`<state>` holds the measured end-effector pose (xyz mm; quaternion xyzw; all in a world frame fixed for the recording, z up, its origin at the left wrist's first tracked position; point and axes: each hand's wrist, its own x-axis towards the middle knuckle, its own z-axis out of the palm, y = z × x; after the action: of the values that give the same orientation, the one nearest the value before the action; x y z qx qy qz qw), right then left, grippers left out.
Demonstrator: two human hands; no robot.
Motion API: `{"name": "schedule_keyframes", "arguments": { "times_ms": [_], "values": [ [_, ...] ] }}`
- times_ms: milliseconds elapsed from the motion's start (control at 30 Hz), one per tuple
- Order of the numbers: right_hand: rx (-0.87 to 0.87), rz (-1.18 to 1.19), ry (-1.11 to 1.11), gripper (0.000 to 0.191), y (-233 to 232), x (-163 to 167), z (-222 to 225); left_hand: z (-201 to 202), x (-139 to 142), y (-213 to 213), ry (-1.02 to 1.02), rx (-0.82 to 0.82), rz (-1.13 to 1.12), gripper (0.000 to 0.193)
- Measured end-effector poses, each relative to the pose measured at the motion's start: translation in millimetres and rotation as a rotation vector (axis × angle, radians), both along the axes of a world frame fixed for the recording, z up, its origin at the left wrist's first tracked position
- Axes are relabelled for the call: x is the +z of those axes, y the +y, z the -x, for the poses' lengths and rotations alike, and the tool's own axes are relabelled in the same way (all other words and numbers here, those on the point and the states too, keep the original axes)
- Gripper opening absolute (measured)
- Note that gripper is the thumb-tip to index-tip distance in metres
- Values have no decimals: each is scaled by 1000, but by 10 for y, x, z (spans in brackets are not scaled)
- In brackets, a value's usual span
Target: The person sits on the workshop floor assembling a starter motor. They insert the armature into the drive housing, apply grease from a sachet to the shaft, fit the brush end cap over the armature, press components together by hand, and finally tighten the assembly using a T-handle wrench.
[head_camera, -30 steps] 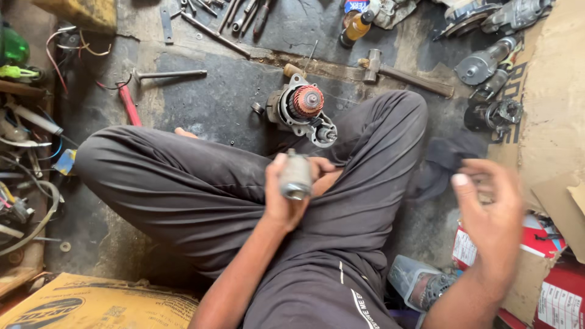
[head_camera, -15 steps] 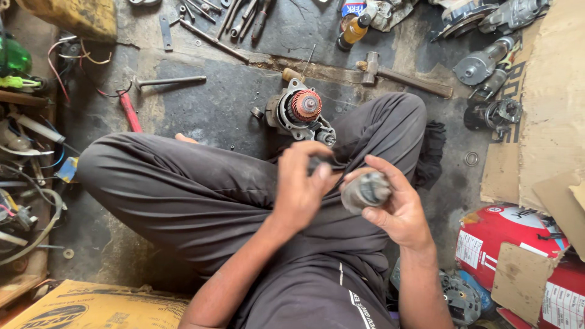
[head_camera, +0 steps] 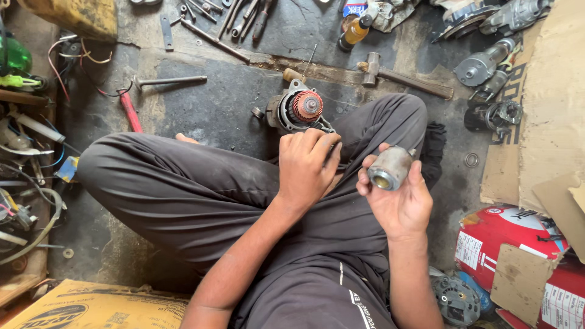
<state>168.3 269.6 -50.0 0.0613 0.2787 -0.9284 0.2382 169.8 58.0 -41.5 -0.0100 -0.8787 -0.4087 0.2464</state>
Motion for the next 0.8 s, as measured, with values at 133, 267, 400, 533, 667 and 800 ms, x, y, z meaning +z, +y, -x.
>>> {"name": "schedule_keyframes", "arguments": {
  "times_ms": [133,267,400,533,667,800],
  "values": [
    [-65,120,-213,60,15,-23,59,-98,124,5,-9,-37,-252,18],
    [-53,78,-222,60,-39,-72,126,-228,223,92,-310,-228,-1051,17],
    [-17,66,-193,59,-130,-123,145,-238,249,187,-289,-259,-941,17],
    [-47,16,-236,60,-179,-120,134,-227,257,248,-207,-193,-725,17],
    [-24,-6,-230,60,-193,-86,135,-228,264,277,-175,-182,-642,17],
    [-48,-27,-226,59,-210,-51,140,-232,238,288,-154,-191,-622,17]
  ]
}}
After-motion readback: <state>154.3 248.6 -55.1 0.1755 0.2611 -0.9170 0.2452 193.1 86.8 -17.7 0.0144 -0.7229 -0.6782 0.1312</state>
